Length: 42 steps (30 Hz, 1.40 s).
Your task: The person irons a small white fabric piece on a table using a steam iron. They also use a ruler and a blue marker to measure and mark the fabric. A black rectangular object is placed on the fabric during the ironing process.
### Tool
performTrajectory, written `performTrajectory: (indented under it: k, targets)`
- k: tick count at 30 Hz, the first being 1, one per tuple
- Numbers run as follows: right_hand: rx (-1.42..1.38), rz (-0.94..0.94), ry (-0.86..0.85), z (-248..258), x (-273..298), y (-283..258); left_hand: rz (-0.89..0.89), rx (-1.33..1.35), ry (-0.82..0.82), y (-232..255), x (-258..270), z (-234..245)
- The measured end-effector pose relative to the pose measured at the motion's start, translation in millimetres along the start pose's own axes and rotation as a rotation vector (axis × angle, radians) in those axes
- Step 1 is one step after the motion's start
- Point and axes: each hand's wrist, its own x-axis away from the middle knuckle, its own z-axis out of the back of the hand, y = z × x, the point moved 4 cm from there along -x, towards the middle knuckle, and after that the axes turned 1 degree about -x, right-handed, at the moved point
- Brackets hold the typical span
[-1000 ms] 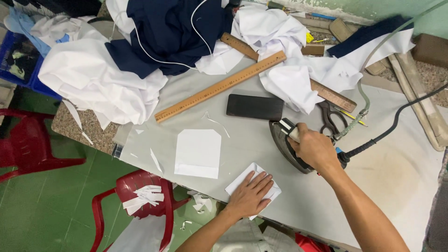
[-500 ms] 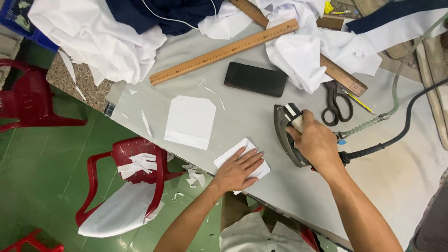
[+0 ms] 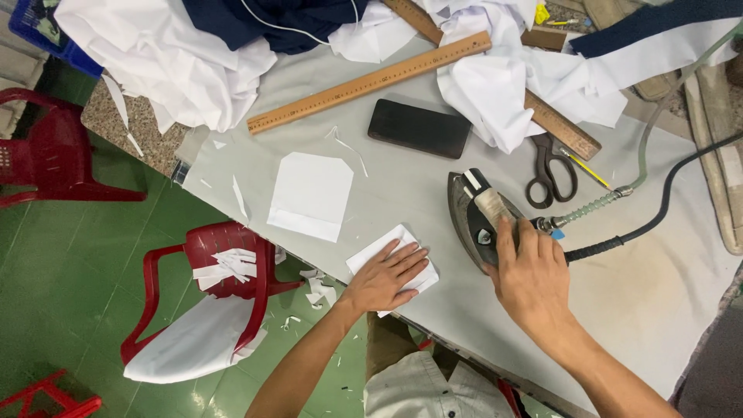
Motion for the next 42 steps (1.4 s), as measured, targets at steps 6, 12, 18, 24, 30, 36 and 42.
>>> performTrajectory:
  k: [6, 12, 18, 24, 30, 36, 42]
  targets:
    - [-0.420, -0.163, -0.103, -17, -54, 18, -0.003, -0.037, -0.019, 2, -3, -1]
    - [-0.515, -0.243, -0.201, -33, -65, 19, -0.026, -0.019, 0.033, 0, -6, 2]
    - [-0.476, -0.306, -0.236, -31, -66, 16, -0.079, 0.058, 0.037, -2, -7, 18]
    - [-0.442, -0.453, -0.235, -23, -79, 12, -0.177, 0.105, 0.051, -7, -7, 18]
    - [-0.431, -0.670, -0.156, -42, -57, 7, -0.257, 0.158, 0.027, -4, -15, 18]
    - [-0.464, -0.802, -0.082, -38, -52, -2, -0.271, 0.169, 0.061, -10, -12, 9]
    - [-0.456, -0.812, -0.108, -37, -50, -3, -0.243, 0.155, 0.086, -11, -12, 12]
